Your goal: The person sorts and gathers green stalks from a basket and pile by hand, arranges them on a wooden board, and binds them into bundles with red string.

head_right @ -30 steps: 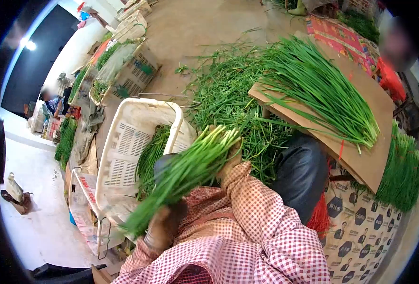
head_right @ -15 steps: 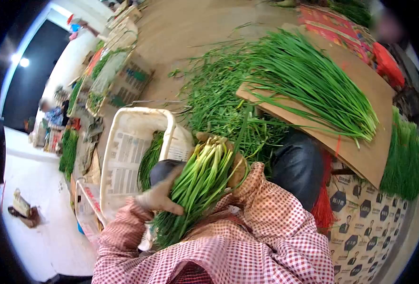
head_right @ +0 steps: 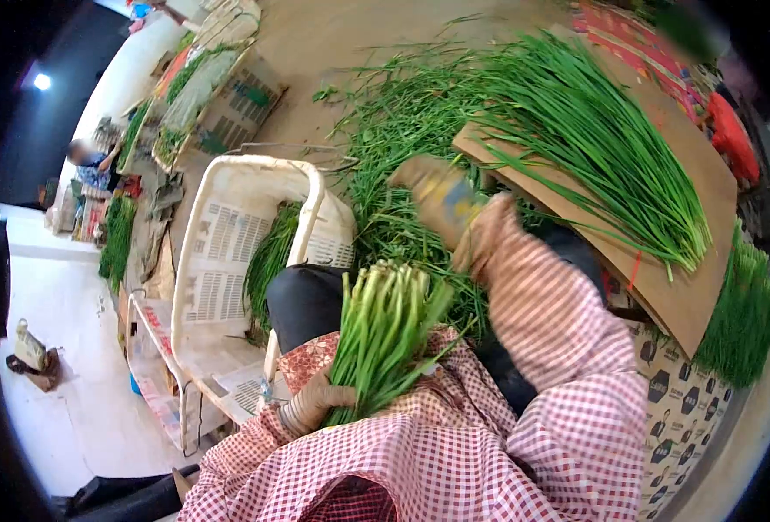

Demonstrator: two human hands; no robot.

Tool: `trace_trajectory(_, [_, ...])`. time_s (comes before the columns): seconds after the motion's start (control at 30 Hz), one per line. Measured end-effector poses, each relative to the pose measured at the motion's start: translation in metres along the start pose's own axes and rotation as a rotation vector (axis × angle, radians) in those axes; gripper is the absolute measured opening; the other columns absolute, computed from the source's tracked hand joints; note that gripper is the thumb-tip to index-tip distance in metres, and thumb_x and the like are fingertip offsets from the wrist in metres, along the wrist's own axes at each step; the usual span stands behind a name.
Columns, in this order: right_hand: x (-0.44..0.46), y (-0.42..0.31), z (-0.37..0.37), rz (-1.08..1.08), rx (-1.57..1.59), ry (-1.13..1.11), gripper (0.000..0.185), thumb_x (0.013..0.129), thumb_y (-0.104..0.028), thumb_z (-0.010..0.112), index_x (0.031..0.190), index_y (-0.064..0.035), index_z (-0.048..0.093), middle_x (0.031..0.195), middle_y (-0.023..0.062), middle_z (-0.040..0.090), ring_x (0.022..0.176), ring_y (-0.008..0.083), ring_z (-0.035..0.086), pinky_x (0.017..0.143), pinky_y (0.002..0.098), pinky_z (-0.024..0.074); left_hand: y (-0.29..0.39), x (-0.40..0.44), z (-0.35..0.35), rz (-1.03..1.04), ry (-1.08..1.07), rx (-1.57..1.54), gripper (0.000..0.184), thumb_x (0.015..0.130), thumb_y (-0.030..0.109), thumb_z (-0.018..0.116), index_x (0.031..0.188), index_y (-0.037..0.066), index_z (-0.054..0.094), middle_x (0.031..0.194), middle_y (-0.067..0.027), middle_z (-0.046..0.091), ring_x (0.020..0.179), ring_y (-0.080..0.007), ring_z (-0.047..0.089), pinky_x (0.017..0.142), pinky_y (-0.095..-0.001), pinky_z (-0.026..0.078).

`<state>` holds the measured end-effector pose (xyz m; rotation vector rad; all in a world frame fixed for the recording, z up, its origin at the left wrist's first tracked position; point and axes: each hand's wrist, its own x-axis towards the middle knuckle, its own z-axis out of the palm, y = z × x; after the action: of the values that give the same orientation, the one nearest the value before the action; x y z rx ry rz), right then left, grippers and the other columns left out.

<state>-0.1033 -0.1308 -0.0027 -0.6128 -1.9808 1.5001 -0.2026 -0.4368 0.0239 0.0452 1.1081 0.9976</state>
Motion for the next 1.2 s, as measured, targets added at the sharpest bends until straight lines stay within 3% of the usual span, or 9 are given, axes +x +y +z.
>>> trace_trajectory(0.1, [0.012, -0.027, -0.058, 0.292, 0.194, 0.206, 0.036, 0.098, -0.037, 0.052, 0.111, -0.0039, 0.057, 0.09, 0.0043, 0.059, 0.07, 0.013, 0.058, 0.06, 0.0256, 0.0515, -0.005, -0.009, -0.007, 0.081, 0.045, -0.081, 0.069, 0.08, 0.012, 0.072, 0.14, 0.001, 0.04, 0.128, -0.0117, 0.057, 0.113, -0.023, 0.057, 0.099, -0.0365, 0.047])
trace_trajectory(0.23, [-0.015, -0.016, -0.064, 0.17, 0.55, 0.276, 0.028, 0.096, -0.036, 0.054, 0.103, -0.0104, 0.064, 0.086, -0.0009, 0.061, 0.071, 0.0117, 0.056, 0.053, 0.0263, 0.0465, -0.009, -0.002, -0.01, 0.187, 0.048, -0.18, 0.07, 0.082, 0.02, 0.071, 0.141, 0.002, 0.037, 0.13, -0.0119, 0.055, 0.116, -0.0233, 0.055, 0.1, -0.0371, 0.046])
trace_trajectory(0.33, [-0.068, -0.044, -0.024, 0.338, 0.158, -0.115, 0.027, 0.094, -0.028, 0.06, 0.106, -0.0036, 0.062, 0.085, 0.004, 0.062, 0.075, 0.0116, 0.057, 0.063, 0.0277, 0.0486, -0.008, 0.002, -0.007, 0.212, 0.05, -0.179, 0.071, 0.083, 0.024, 0.071, 0.141, 0.003, 0.037, 0.131, -0.012, 0.054, 0.116, -0.0235, 0.055, 0.101, -0.0372, 0.046])
trace_trajectory(0.4, [-0.084, -0.044, -0.011, 0.421, 0.1, -0.154, 0.029, 0.091, -0.025, 0.065, 0.107, -0.0013, 0.061, 0.086, 0.0051, 0.062, 0.077, 0.0125, 0.058, 0.067, 0.0281, 0.0489, -0.009, 0.004, -0.007, 0.226, 0.035, -0.18, 0.072, 0.083, 0.025, 0.071, 0.142, 0.003, 0.036, 0.132, -0.012, 0.054, 0.117, -0.0236, 0.054, 0.101, -0.0372, 0.045])
trace_trajectory(0.63, [-0.081, -0.006, 0.023, 0.609, 0.609, -0.466, 0.047, 0.092, -0.035, 0.064, 0.122, -0.0007, 0.058, 0.09, 0.0038, 0.063, 0.076, 0.0074, 0.057, 0.067, 0.0241, 0.0482, -0.019, 0.002, -0.012, 0.266, 0.01, -0.17, 0.07, 0.086, 0.024, 0.068, 0.144, 0.003, 0.033, 0.133, -0.0116, 0.052, 0.12, -0.0244, 0.052, 0.103, -0.0382, 0.043])
trace_trajectory(0.83, [-0.071, -0.01, 0.02, 0.73, 0.331, -0.666, 0.044, 0.095, -0.037, 0.057, 0.127, -0.0069, 0.058, 0.083, -0.0022, 0.063, 0.061, 0.005, 0.054, 0.052, 0.0222, 0.0446, -0.023, -0.002, -0.013, 0.277, 0.06, -0.192, 0.069, 0.087, 0.024, 0.067, 0.144, 0.004, 0.034, 0.134, -0.0114, 0.052, 0.121, -0.0242, 0.052, 0.104, -0.038, 0.042])
trace_trajectory(0.97, [-0.057, -0.026, 0.005, 0.714, 0.161, -0.779, 0.039, 0.096, -0.037, 0.056, 0.12, -0.0074, 0.061, 0.083, 0.0007, 0.063, 0.062, 0.0071, 0.056, 0.055, 0.0249, 0.0474, -0.02, -0.002, -0.003, 0.328, 0.094, -0.213, 0.066, 0.088, 0.024, 0.066, 0.143, 0.004, 0.036, 0.133, -0.0111, 0.053, 0.119, -0.0237, 0.053, 0.104, -0.0375, 0.043])
trace_trajectory(1.03, [-0.042, 0.029, -0.008, 0.599, 0.024, -0.734, 0.03, 0.093, -0.032, 0.06, 0.109, -0.0064, 0.063, 0.076, 0.0001, 0.061, 0.059, 0.0073, 0.054, 0.051, 0.0232, 0.0456, -0.021, -0.001, -0.008, 0.316, 0.106, -0.188, 0.065, 0.088, 0.023, 0.065, 0.142, 0.004, 0.037, 0.132, -0.0109, 0.054, 0.118, -0.0234, 0.054, 0.103, -0.0373, 0.043])
trace_trajectory(1.2, [-0.038, 0.004, -0.05, 0.414, -0.252, -0.132, 0.022, 0.089, -0.026, 0.061, 0.098, -0.0057, 0.065, 0.08, 0.0097, 0.064, 0.07, 0.0243, 0.062, 0.069, 0.0361, 0.0512, -0.022, 0.003, -0.001, 0.34, 0.185, -0.21, 0.061, 0.088, 0.019, 0.063, 0.141, 0.003, 0.039, 0.129, -0.0106, 0.056, 0.115, -0.0228, 0.055, 0.102, -0.0369, 0.044])
